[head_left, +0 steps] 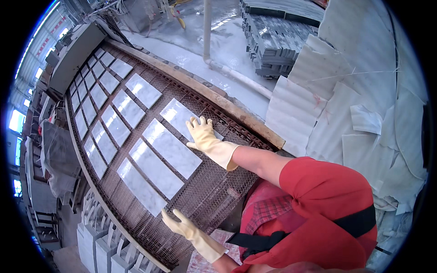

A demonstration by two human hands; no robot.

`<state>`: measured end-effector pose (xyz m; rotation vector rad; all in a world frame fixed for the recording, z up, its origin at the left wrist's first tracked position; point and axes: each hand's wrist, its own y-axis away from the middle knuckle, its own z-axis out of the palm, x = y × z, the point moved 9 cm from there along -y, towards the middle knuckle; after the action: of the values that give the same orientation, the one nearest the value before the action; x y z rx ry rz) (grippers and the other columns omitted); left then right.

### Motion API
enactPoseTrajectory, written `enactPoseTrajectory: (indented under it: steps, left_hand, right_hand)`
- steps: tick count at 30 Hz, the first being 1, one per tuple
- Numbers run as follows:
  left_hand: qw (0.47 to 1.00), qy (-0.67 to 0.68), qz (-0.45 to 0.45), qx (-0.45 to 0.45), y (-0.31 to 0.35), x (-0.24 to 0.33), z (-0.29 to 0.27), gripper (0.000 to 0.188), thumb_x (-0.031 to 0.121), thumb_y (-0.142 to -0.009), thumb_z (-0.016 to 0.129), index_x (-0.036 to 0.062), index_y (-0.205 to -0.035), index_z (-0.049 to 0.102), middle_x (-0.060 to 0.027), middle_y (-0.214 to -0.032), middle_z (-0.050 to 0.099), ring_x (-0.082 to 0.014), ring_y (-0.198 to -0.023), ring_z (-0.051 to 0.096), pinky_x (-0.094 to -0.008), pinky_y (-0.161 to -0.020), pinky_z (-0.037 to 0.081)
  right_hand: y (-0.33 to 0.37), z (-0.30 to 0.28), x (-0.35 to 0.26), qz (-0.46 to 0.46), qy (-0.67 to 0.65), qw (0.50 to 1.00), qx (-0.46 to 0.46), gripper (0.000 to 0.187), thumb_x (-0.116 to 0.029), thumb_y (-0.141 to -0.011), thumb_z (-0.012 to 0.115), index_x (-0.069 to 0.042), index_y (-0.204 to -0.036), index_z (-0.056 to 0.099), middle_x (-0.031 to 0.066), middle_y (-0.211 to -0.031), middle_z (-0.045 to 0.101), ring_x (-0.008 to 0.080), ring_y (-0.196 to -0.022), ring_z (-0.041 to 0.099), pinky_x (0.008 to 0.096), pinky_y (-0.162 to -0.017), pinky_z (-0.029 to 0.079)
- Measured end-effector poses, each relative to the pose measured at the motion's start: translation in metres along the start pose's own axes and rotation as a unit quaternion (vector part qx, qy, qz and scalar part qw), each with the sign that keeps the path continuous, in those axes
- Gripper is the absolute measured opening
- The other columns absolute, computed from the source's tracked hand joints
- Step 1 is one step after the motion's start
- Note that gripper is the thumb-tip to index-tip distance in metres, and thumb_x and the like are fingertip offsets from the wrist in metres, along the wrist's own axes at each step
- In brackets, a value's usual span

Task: The person repeatedly picks up rectangular white tiles from a stack and places them one by one onto a metal mesh rack. The person also briefly moves a red plastic stool out of the way before resuming tile placement.

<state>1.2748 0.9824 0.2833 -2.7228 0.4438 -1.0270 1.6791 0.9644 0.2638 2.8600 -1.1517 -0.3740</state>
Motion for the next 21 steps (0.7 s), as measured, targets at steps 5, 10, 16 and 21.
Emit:
enactPoseTrajectory:
  steps: [5,10,16,21]
  left_hand:
    - [0.995,0.012,-0.025,0.094,0.048,0.0,-0.048,0.048,0.021,-0.105,0.061,-0.0051,-0.145,0.056,-0.0236,-0.146,0.059,-0.037,-0.137,0.055,-0.0456,-0.118,0.04]
    - [0.976,-0.054,-0.031,0.209,0.104,-0.008,-0.11,0.042,0.012,-0.103,0.062,-0.0069,-0.14,0.059,-0.0241,-0.139,0.064,-0.0393,-0.13,0.06,-0.0453,-0.113,0.044]
    - [0.944,-0.149,-0.087,0.282,0.18,-0.002,-0.162,0.04,0.008,-0.099,0.066,-0.0053,-0.136,0.062,-0.0237,-0.133,0.067,-0.0397,-0.123,0.064,-0.0463,-0.108,0.049]
    - [0.918,-0.17,-0.197,0.301,0.29,0.008,-0.181,0.039,0.007,-0.096,0.069,-0.0048,-0.133,0.064,-0.0245,-0.129,0.068,-0.0415,-0.118,0.066,-0.0473,-0.104,0.051]
  right_hand:
    - [-0.002,-0.001,-0.007,-0.022,0.032,0.999,0.037,0.099,-0.061,-0.087,0.075,-0.013,-0.163,0.034,0.0134,-0.162,0.038,0.039,-0.142,0.039,0.0626,-0.114,0.037]
    - [-0.005,0.003,-0.025,-0.033,0.078,0.996,-0.011,0.092,-0.065,-0.095,0.059,-0.011,-0.164,0.03,0.0148,-0.17,0.03,0.0429,-0.149,0.035,0.063,-0.118,0.034]
    - [-0.004,0.001,-0.034,-0.042,0.09,0.995,0.026,0.089,-0.064,-0.097,0.058,-0.01,-0.163,0.032,0.0171,-0.167,0.034,0.0422,-0.146,0.038,0.0632,-0.115,0.036]
    - [-0.007,0.007,-0.026,-0.044,0.091,0.994,0.049,0.086,-0.063,-0.099,0.057,-0.011,-0.163,0.032,0.0178,-0.166,0.036,0.0416,-0.145,0.04,0.0623,-0.114,0.038]
